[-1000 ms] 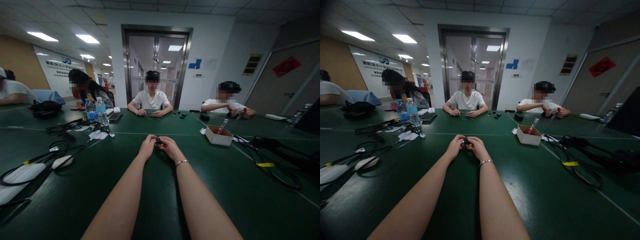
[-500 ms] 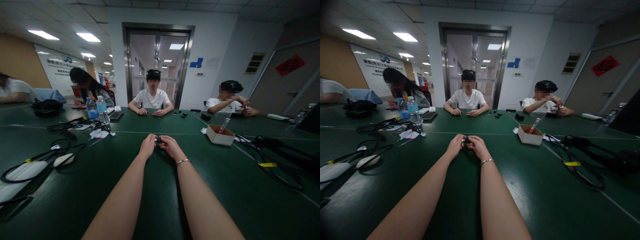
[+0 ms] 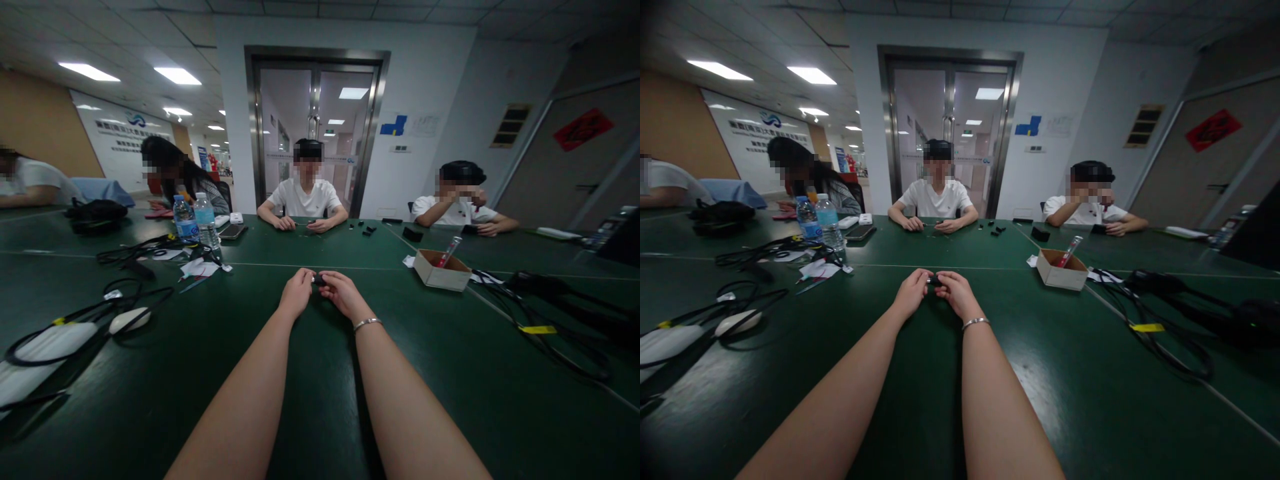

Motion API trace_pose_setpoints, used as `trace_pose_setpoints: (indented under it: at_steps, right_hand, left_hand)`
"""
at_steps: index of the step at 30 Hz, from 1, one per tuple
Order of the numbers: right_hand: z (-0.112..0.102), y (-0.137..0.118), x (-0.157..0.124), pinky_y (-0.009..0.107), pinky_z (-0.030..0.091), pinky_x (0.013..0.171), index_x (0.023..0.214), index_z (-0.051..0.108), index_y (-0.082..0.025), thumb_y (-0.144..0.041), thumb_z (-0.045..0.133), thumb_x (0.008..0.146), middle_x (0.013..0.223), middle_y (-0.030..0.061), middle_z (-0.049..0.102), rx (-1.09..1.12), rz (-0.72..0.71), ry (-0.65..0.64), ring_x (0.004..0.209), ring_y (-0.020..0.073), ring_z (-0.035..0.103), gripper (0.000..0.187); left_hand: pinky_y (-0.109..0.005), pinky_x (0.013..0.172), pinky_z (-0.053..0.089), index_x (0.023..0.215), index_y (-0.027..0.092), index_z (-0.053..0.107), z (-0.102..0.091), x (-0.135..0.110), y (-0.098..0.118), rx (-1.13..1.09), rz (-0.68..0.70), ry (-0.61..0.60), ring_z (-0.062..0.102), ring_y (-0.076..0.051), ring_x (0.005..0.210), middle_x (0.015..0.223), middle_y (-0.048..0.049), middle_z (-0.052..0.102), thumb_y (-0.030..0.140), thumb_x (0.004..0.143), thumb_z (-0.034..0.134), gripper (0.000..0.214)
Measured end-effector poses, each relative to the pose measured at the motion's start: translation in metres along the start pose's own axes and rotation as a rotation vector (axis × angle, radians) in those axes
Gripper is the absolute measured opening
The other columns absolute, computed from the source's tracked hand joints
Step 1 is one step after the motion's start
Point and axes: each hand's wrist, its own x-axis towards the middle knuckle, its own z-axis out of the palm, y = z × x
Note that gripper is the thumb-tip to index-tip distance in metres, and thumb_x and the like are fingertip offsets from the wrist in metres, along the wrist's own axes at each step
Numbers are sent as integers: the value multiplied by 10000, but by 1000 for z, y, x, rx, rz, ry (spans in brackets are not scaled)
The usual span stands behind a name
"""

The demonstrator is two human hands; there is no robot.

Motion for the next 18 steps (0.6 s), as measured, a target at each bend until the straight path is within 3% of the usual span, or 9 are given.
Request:
trace_pose_setpoints:
  at_steps: [4, 8, 12, 18]
  right_hand:
    - [0, 0, 0, 203, 495, 500, 800, 658, -138, -121, 711, 729, 681, 40, 651, -2, -1, -5, 546, 117, 602, 91]
    - [0, 0, 0, 204, 493, 502, 800, 654, -138, -121, 704, 726, 674, 38, 652, 0, -5, -3, 537, 114, 593, 91]
    - [0, 0, -1, 205, 495, 511, 803, 655, -138, -131, 711, 719, 677, 35, 652, -5, -6, -6, 543, 114, 597, 102]
    - [1, 0, -1, 205, 494, 507, 793, 658, -139, -127, 712, 716, 679, 35, 653, 4, -11, 2, 539, 114, 598, 95]
  left_hand:
    - [-224, 597, 403, 1002, 211, 607, 0, 0, 0, 0, 5, 24, 538, -124, 658, 780, -13, 602, 299, 865, 432, 240]
    - [-235, 601, 404, 983, 211, 613, 1, 0, 2, 4, -7, 16, 536, -136, 652, 712, -11, 582, 331, 886, 387, 273]
    - [-237, 629, 419, 995, 207, 613, 0, 0, 3, 18, 8, 27, 534, -124, 658, 831, -25, 612, 275, 855, 430, 240]
    - [-229, 602, 400, 977, 219, 614, 0, 1, 1, 16, 5, 18, 521, -126, 630, 737, -7, 588, 359, 885, 402, 270]
